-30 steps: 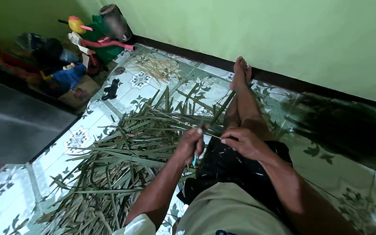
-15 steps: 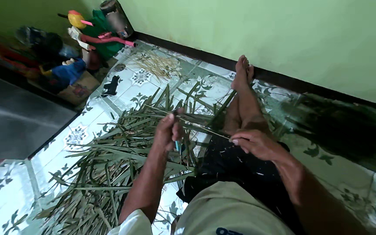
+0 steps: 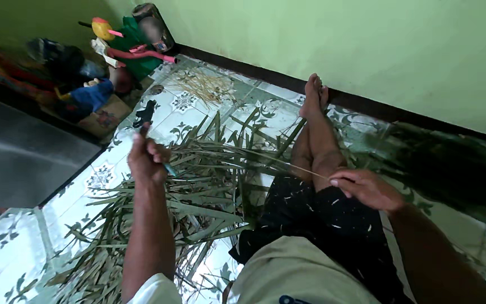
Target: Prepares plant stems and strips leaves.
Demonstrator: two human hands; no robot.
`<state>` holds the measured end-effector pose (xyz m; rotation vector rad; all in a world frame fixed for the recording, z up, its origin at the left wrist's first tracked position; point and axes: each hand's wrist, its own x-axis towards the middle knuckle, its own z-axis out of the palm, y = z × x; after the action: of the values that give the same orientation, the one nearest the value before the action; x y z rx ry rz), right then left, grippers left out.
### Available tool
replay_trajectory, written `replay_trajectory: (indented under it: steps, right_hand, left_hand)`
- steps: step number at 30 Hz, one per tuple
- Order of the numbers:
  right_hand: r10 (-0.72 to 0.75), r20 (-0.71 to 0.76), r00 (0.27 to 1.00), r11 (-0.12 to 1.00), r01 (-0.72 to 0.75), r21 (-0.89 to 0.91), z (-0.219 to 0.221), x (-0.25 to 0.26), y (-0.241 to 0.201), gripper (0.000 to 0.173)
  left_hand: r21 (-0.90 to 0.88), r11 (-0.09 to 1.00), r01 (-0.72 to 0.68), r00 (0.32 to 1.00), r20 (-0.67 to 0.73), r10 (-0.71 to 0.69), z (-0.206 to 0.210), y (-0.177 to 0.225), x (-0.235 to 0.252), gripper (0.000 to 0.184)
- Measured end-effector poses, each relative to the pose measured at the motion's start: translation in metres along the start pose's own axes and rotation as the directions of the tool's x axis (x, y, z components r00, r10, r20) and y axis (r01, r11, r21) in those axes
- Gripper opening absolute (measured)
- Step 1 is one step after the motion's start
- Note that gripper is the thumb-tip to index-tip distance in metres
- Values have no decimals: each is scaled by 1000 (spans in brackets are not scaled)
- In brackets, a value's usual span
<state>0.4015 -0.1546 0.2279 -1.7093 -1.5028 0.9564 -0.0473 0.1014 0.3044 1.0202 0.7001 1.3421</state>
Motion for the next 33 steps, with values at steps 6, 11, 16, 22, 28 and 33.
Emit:
replay_trajectory:
  steps: [6,11,16,22,28,33]
  right_hand:
    - [95,-6,995,995,-95,26,13,22,-26,23]
    - [38,97,995,998,-43,49,43,45,-66,22]
    - [53,151,987,994,-67,87,53,43,-64,22]
    - [-28,126,992,993,13,119,61,43,-60,22]
    - [-106,117,987,988,92,122,51,30,-45,23]
    - [-80,201,976,991,56,123,53,35,-57,25]
  left_hand:
    - [-69,988,140,990,17,-139,-1,-64,-37,38]
    - [171,857,486,717,482,-503,104,-141,-99,47]
    - [77,861,503,755,446,-481,125,-137,-88,32]
    - [115,839,532,702,494,-513,124,-143,-100,23]
    - [-121,888,443,841,398,-366,99,-115,-69,38]
    - [63,875,481,751,486,-447,105,-120,-85,38]
